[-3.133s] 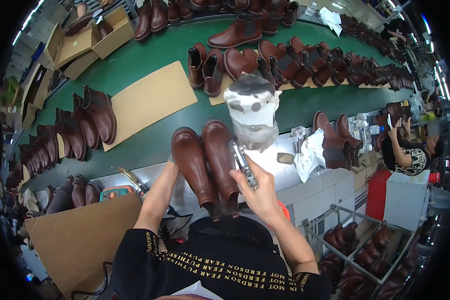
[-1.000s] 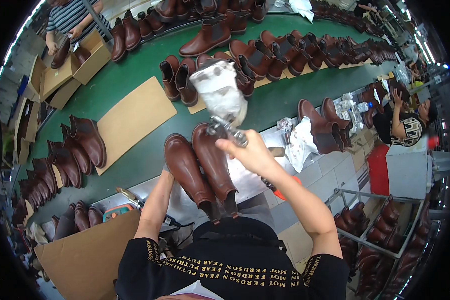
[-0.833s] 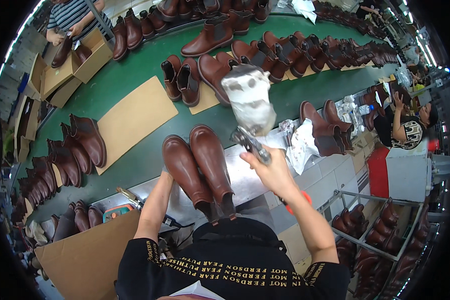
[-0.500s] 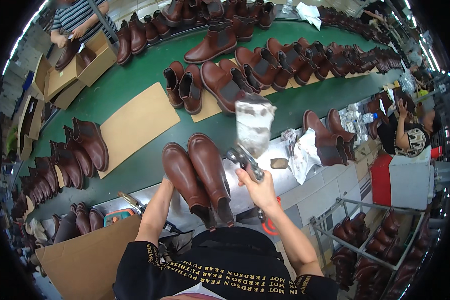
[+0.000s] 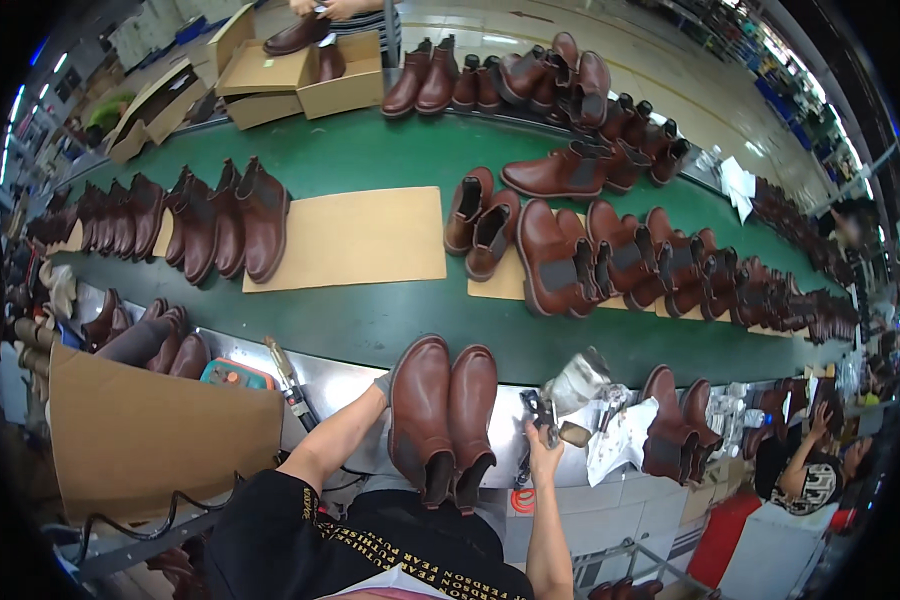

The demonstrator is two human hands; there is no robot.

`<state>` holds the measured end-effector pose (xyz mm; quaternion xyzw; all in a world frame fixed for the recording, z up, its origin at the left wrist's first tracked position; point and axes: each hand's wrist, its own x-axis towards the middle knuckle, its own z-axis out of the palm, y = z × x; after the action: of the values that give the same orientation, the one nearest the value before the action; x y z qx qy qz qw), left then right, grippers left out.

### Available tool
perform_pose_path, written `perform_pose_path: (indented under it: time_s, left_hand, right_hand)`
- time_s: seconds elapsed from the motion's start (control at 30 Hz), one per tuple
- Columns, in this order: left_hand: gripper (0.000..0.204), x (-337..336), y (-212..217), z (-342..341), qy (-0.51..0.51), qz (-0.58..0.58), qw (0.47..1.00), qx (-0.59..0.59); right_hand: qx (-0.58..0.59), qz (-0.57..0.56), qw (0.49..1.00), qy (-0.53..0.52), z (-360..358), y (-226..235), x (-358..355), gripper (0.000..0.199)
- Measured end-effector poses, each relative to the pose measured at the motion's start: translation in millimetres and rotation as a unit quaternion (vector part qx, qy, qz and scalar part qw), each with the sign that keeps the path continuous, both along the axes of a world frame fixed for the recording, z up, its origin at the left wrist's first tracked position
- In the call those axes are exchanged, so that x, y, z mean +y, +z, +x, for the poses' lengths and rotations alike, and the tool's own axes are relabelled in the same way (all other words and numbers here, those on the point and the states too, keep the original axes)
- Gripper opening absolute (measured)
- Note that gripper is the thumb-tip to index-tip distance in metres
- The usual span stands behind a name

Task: Applying spray and wiping leather boots on an industrial production line.

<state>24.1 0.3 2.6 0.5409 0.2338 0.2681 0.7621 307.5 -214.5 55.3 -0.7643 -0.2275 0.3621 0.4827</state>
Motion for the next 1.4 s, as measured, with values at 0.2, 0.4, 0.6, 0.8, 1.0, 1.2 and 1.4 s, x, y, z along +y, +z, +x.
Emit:
perform_pose_path:
  time_s: [0.2,0.4,0.6,0.8,1.0,1.2,1.4]
  left_hand:
    - [0.027,-9,0,-30,0.307,0.071,0.932,0.177]
    - [0.04,-91,55,-33,0.44,0.051,0.794,0.417]
    - [0.05,-154,48,-37,0.315,-0.192,0.891,0.264]
    - [0.063,-202,92,-15,0.216,-0.454,0.818,-0.28]
    - [0.084,-210,145,28,0.246,-0.391,0.789,-0.404]
    - [0.061,-192,197,47,0.204,-0.302,0.812,-0.456]
    - [0.071,-177,210,46,0.187,-0.37,0.793,-0.446]
  right_hand:
    - [-0.185,0.076,0.978,-0.065,-21,-4,-22,0.036]
    - [-0.102,-0.001,0.985,0.14,-80,42,-18,0.041]
    - [0.005,-0.022,0.973,0.229,-92,17,12,0.052]
    - [0.217,-0.011,0.942,0.256,-64,67,-3,0.052]
    - [0.102,0.078,0.978,0.162,-51,81,-47,0.067]
    - [-0.038,0.123,0.979,0.155,18,-9,-68,0.059]
    - [0.017,0.029,0.993,0.115,21,-13,-5,0.029]
